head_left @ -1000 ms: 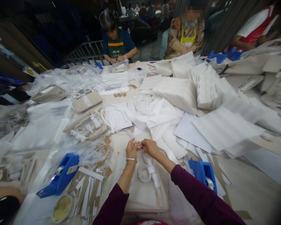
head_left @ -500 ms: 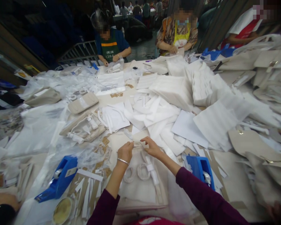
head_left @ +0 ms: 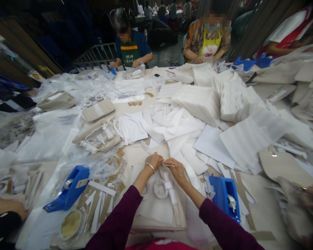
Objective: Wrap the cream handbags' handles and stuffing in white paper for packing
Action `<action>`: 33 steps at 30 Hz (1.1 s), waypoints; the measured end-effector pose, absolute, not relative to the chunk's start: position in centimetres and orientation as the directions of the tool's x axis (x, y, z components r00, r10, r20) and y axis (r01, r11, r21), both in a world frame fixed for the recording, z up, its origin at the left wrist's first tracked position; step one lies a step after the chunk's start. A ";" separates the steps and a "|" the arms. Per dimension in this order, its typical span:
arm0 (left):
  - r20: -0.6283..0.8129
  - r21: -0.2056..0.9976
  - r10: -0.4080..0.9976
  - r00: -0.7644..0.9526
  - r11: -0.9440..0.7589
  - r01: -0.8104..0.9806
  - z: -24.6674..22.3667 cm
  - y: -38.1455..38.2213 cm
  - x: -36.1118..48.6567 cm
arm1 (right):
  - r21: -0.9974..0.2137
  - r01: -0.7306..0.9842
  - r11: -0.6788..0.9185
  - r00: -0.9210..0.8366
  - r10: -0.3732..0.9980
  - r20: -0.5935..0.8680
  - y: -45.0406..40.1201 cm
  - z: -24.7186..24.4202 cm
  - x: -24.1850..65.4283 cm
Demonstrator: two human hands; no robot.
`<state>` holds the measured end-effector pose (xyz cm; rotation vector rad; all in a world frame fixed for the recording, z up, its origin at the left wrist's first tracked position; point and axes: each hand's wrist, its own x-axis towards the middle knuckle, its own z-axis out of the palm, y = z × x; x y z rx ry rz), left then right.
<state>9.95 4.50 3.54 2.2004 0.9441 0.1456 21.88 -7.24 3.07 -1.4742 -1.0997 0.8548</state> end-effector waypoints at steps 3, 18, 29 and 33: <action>-0.192 0.622 0.631 0.752 -0.514 0.590 3.1 4.4 9.9 | -0.981 0.194 -0.019 0.319 0.947 0.045 -7.5 3.4 22.3; -0.219 0.554 0.602 0.767 -0.571 0.606 2.1 4.5 10.0 | -0.930 -0.351 -0.111 0.553 0.777 -0.302 -5.0 2.9 21.9; -0.101 0.803 0.972 0.213 -0.047 0.595 4.5 5.2 -3.9 | -0.918 -0.184 -0.351 0.523 0.756 -0.394 -10.0 2.5 25.8; -0.432 0.817 0.899 0.067 0.359 0.451 3.4 2.6 -8.6 | -0.791 -0.317 -0.523 0.342 0.715 -0.609 -14.3 1.6 24.8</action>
